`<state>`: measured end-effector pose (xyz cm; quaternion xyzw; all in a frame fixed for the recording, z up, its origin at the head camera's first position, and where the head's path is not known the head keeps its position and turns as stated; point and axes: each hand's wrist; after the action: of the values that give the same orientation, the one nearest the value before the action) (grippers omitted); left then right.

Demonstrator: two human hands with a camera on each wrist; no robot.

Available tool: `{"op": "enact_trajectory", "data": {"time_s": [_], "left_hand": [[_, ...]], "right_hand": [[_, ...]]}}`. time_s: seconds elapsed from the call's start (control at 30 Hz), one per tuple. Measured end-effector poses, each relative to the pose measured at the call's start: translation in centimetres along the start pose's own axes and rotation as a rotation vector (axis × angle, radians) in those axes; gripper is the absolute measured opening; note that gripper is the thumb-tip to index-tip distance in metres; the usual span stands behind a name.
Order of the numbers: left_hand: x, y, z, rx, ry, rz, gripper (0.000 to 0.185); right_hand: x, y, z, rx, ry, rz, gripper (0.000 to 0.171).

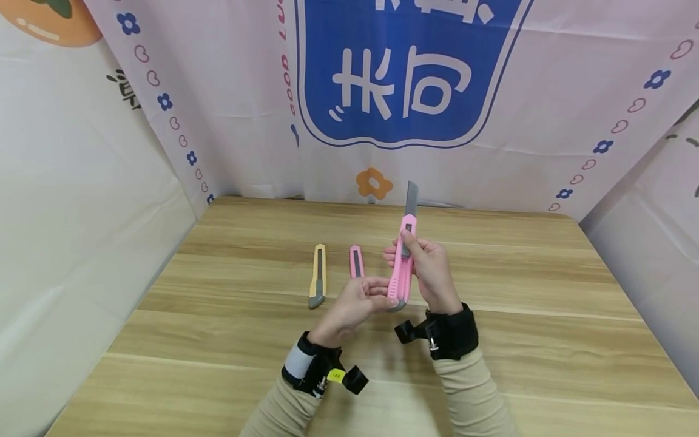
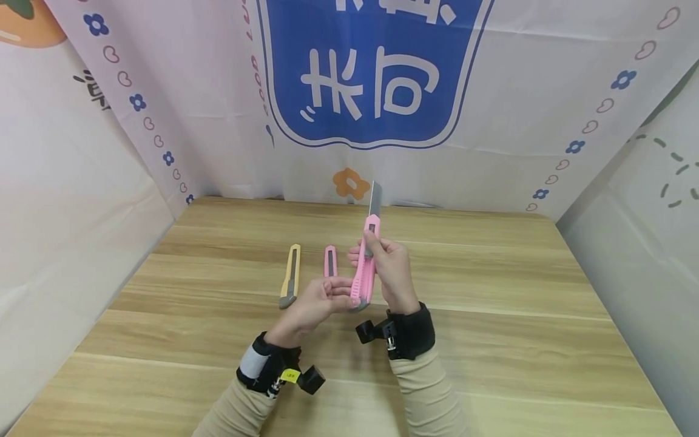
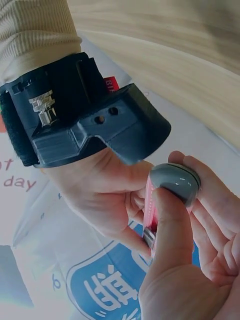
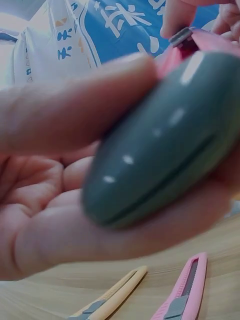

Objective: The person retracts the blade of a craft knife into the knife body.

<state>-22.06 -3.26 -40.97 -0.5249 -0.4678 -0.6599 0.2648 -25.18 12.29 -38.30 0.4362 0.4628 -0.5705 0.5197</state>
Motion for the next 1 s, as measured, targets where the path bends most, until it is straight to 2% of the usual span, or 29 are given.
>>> {"op": "enact_trajectory", "data": {"time_s": [0.3,0.53,0.77,1.0], "left_hand": [[-0.27,-0.25,0.30,0.009,0.047,-0.005,0.042],[-0.21,-0.21,0.44,0.009,0.048,-0.003,0.042],[-0.20,-0.15,0.56,0.017,0.054,0.008,0.042],[-0.21,-0.15,0.62,0.014,0.055,0.024,0.042]], "right_hand": [[-0.04,-0.06,0.30,0.039,-0.015,0.040,0.048],[0.23,-0.04,0.27,0.083,-0.021,0.011,0.047],[0.27,-0.09,0.19,0.090,-0.012,0.014,0.049],[0.32,-0.04,0.21,0.091,-0.075,-0.053,0.029]]}}
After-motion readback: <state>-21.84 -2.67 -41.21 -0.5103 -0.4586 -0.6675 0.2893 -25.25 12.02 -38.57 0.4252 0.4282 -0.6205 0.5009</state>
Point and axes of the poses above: each hand's wrist, its own y-axis away from the middle knuckle, its own z-axis out of the palm, x = y × z, and after that the axes turned 9 degrees about -z, right-handed
